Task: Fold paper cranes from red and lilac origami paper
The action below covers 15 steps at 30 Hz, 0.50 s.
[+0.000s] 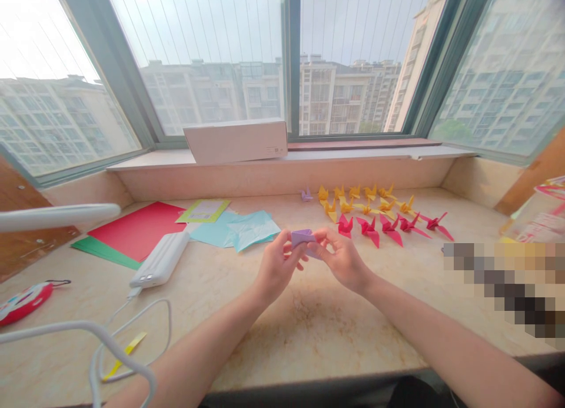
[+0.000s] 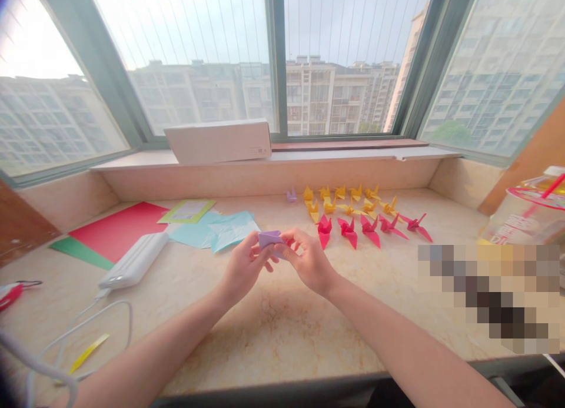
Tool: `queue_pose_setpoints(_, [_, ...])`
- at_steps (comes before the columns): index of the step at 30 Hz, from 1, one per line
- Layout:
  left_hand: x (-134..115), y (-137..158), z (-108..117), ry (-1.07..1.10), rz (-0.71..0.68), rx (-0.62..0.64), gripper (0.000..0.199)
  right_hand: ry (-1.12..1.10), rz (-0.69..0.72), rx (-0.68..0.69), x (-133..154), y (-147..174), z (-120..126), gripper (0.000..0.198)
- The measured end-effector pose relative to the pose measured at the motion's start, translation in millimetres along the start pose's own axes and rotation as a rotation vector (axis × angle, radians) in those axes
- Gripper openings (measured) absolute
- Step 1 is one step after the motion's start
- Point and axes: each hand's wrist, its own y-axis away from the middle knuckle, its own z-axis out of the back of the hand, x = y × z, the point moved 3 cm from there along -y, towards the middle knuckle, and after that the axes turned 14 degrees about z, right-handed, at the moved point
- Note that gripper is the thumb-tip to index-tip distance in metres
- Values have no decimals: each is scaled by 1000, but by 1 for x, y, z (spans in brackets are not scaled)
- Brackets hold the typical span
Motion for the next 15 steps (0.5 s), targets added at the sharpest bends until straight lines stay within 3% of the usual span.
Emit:
queue_pose_setpoints(4, [-6,4,-2,52,-15,47,29,-259,-169,-131,-8,-1,-1,30])
queue_pose_setpoints(9, [-14,9,-5,121,-47,134,36,-465,-201,-201,-6,-7,1,38])
queue_pose_setpoints(15, [-6,4,-4,119,26,59,23,-421,-273,-32,2,-2,-6,32])
